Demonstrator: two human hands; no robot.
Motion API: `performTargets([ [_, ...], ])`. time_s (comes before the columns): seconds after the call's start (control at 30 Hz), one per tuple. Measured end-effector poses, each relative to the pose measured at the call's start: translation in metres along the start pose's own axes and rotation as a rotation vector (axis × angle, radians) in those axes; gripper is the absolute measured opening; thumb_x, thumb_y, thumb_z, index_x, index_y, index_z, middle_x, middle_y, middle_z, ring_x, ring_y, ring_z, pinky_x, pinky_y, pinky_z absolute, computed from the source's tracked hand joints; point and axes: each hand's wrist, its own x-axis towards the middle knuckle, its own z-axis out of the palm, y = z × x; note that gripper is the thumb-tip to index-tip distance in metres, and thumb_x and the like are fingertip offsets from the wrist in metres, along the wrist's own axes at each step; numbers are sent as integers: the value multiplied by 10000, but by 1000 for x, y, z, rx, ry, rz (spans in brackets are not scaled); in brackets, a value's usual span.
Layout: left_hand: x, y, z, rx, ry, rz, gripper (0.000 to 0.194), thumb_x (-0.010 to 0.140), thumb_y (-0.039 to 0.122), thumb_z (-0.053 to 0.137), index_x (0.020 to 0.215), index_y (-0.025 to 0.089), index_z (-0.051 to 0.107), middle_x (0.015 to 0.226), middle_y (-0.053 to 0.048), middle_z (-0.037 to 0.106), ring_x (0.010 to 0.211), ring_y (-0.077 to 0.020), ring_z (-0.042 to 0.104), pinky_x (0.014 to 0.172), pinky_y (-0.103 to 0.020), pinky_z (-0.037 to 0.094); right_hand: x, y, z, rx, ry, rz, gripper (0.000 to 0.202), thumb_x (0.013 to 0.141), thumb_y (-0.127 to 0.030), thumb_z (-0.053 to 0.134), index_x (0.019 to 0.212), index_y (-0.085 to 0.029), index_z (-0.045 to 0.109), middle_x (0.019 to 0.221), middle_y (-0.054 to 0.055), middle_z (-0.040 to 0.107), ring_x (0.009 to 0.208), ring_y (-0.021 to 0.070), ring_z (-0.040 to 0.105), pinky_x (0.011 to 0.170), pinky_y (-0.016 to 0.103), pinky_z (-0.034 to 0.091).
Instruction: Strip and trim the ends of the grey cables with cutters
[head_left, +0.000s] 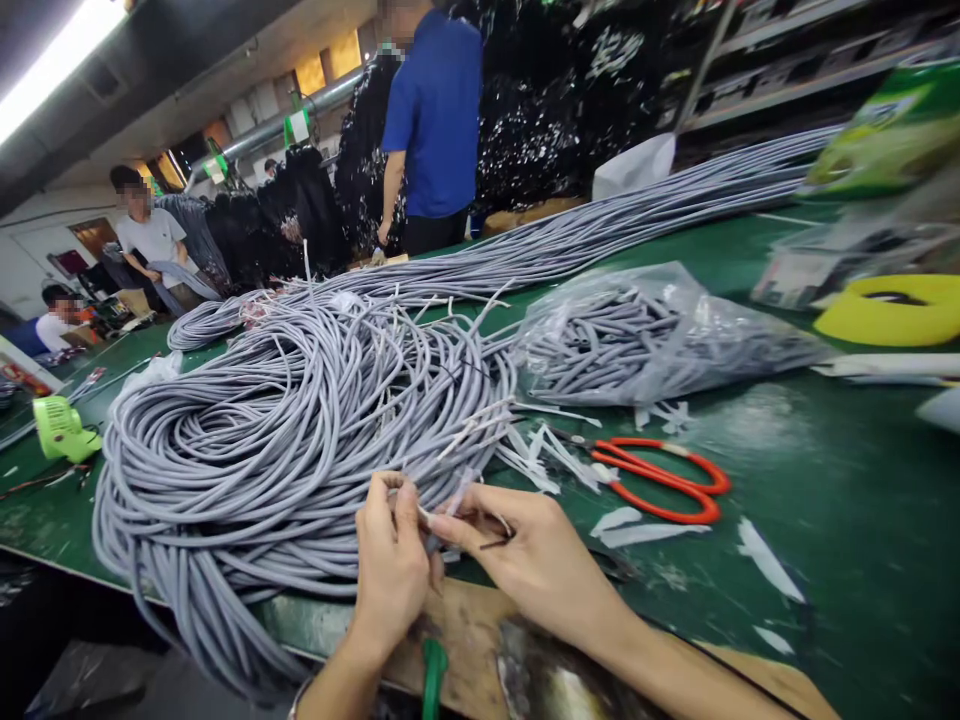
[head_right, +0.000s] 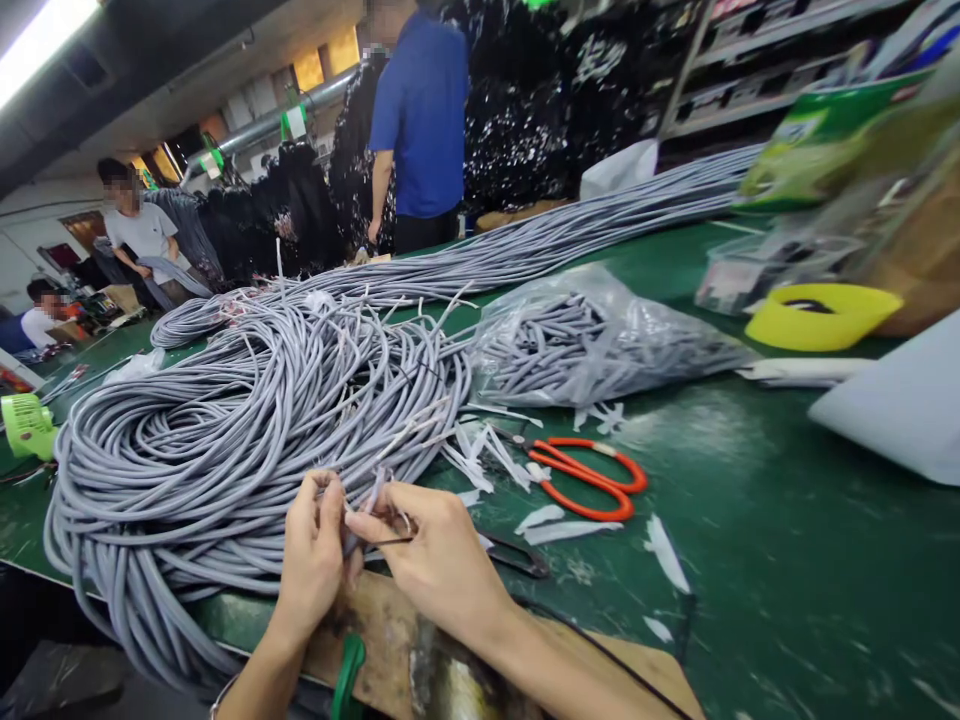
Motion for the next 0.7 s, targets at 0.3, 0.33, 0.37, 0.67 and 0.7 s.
performTargets([
  [0.3,4,19,-14,55,-94,32,251,668,365,640,620,122,600,457,41,437,386,-66,379,393,-187,299,6,-3,-9,-57,155,-280,242,816,-212,500,608,-155,610,497,0,563,418,90,484,413,187,384],
  [0.33,5,19,-14,56,-70,68,279,699,386,610,605,124,592,443,47,412,376,-64,360,386,-188,280,4,-5,-10,-55,157,-317,221,816,-192,500,637,-155,624,503,2,573,416,89,491,411,185,389],
  [0.37,5,19,-14,62,-46,99,313,722,407,586,583,128,577,436,50,395,374,-62,347,382,-188,266,1,-8,-11,-55,163,-362,205,815,-168,500,657,-158,631,509,3,585,417,89,504,413,184,397],
  [0.67,10,11,-23,-184,-176,11,480,720,563,552,518,147,427,447,68,355,278,4,226,294,-158,133,-10,-12,-23,-167,373,-260,136,786,-315,569,725,-216,640,480,-21,579,373,105,492,377,209,408],
  [0.7,10,11,-25,-219,-191,4,480,720,559,558,517,146,423,448,70,351,275,7,223,288,-152,127,-7,-11,-20,-172,316,-228,141,777,-323,580,731,-203,637,472,-30,559,368,98,475,363,201,396],
])
